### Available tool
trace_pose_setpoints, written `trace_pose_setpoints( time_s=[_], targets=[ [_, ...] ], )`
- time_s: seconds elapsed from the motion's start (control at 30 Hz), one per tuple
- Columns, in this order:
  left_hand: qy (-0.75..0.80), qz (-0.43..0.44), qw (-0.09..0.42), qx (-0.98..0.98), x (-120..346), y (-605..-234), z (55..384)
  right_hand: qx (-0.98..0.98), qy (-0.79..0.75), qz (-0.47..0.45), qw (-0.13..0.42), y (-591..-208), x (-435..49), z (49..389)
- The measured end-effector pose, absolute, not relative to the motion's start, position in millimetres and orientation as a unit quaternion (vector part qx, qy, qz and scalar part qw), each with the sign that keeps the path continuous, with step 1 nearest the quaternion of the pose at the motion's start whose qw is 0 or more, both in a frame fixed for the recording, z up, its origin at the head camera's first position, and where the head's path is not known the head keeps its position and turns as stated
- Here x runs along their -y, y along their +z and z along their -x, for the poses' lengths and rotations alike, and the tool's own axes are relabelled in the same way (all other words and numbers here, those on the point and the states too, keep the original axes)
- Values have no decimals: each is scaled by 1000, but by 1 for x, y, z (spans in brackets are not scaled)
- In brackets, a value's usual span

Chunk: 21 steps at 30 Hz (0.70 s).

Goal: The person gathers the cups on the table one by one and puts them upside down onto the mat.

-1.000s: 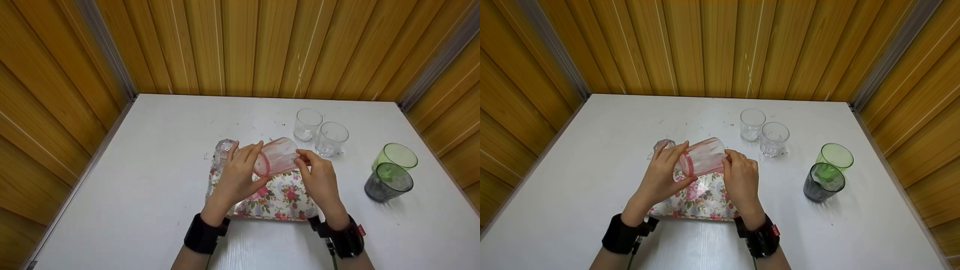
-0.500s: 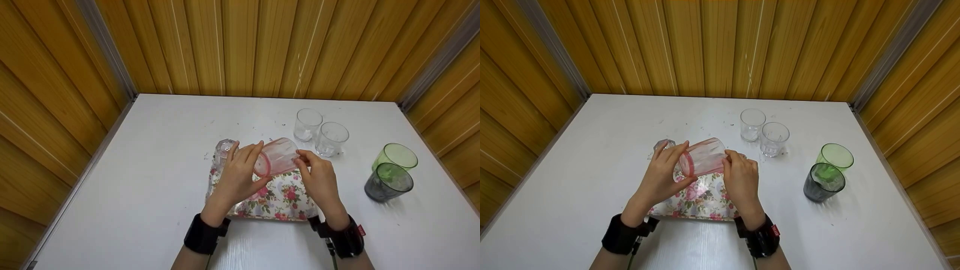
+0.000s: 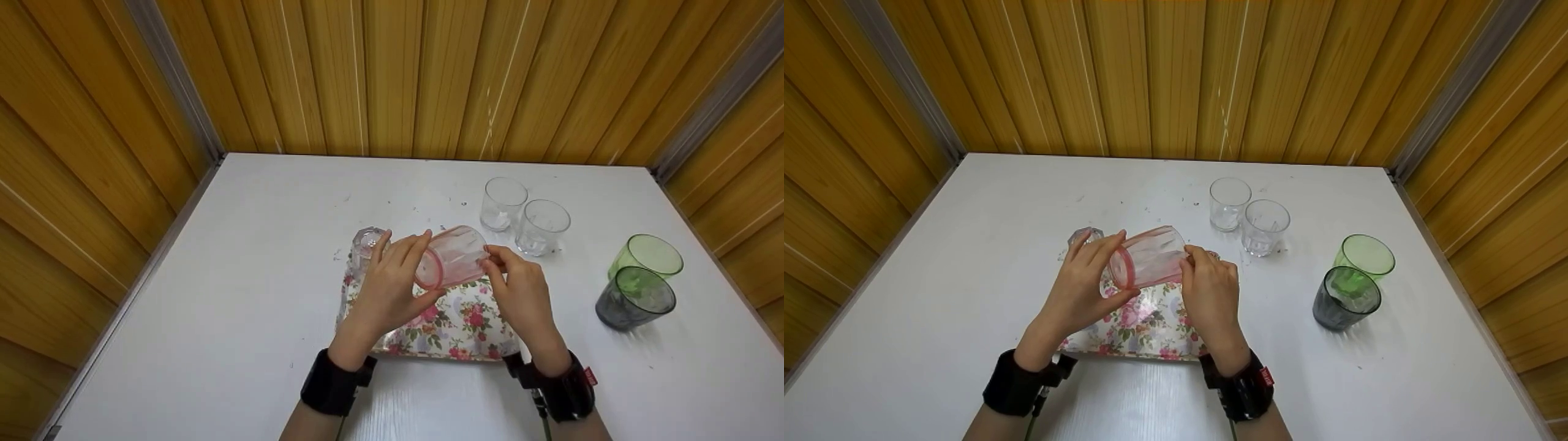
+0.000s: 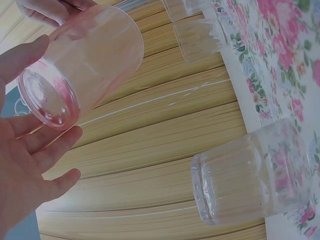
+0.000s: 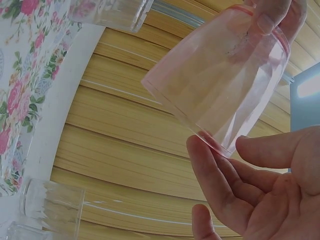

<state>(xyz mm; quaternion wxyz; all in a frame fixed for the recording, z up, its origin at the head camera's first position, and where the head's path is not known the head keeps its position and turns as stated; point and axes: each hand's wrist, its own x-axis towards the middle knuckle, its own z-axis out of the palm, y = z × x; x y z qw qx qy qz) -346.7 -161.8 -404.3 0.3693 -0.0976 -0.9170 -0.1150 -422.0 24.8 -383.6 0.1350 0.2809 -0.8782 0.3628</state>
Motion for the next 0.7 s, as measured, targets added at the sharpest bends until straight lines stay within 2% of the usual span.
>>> trace_pose_setpoints(
  time_s=[0.43,0.7],
  targets=[
    [-116,100,372,916,162,-403,346,873,362,-291,146,-385,-25,423],
    [-117,99,367,917,162,-403,346,876,367,-287,121,-384,-25,422]
  ],
)
